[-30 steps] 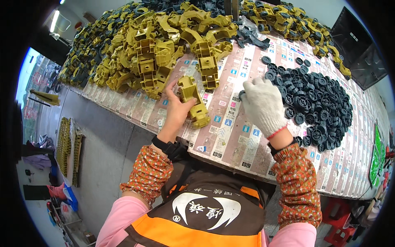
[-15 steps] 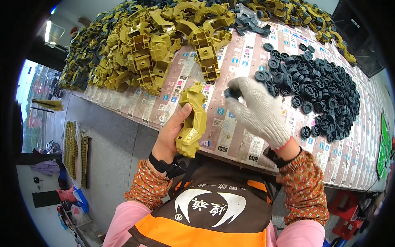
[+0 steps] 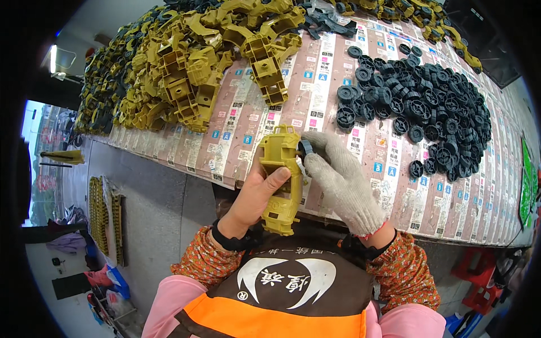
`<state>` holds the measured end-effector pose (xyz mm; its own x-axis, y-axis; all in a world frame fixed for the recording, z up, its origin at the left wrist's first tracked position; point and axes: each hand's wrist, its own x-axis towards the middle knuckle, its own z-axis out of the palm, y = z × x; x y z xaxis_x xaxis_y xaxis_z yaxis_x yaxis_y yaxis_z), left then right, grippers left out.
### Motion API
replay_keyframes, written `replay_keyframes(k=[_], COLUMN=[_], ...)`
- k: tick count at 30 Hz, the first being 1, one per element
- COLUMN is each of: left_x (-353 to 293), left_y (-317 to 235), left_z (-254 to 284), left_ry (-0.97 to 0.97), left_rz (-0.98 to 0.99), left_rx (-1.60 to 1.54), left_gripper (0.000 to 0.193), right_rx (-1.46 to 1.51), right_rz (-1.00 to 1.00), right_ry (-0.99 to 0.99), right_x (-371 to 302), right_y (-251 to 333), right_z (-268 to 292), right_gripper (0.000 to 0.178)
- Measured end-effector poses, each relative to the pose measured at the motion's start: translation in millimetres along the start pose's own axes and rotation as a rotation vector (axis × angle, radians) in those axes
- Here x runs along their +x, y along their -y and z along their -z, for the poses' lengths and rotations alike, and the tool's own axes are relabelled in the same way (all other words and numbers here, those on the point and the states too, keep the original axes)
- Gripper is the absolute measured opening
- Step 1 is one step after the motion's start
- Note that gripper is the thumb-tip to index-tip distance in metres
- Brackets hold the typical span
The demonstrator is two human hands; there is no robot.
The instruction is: The person sits at a table and repeatedly picks up yellow plastic frames and black circular wheels. They insert the wheels into the frames by hand, one at a time, and place the assembled units back onto the table. The task involves repetitive manual assembly of these two components.
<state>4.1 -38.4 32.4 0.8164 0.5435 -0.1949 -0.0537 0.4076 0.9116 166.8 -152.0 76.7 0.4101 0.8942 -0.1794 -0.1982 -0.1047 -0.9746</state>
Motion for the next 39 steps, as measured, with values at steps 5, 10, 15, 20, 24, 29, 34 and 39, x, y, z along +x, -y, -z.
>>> replay_keyframes(k=[5, 10, 15, 20, 24, 29, 34, 39], left_x=[0, 0, -2, 5, 7, 4, 2, 3], left_y=[4, 19, 22, 22, 15, 7, 11, 6], left_z=[-4, -5, -8, -3, -1, 6, 8, 5], left_ry=[0.030, 0.035, 0.056, 0.099, -0.023, -0.046, -0.084, -0.068], left_rz=[-0.146, -0.241, -0.304, -0.113, -0.027, -0.011, 0.051, 0.058], left_rx=[0.322, 0.471, 0.652, 0.281, 0.051, 0.027, -0.058, -0.330], left_gripper=[0.067, 0.068, 0.069, 0.069, 0.058, 0.060, 0.055, 0.045], right_rx=[-0.436, -0.641, -0.775, -0.912, -1.461, -1.643, -1.445, -0.800], right_rz=[0.235, 0.337, 0.263, 0.359, 0.654, 0.503, 0.551, 0.304], right_ry=[-0.099, -0.101, -0.076, -0.030, -0.252, -0.081, -0.101, -0.182], right_x=[-11, -18, -17, 18, 64, 81, 64, 32], right_y=[-30, -22, -8, 11, 21, 15, 20, 17], right_z=[0, -1, 4, 32, 68, 83, 77, 67], right_gripper=[0.045, 0.048, 0.044, 0.027, 0.028, 0.034, 0.024, 0.018])
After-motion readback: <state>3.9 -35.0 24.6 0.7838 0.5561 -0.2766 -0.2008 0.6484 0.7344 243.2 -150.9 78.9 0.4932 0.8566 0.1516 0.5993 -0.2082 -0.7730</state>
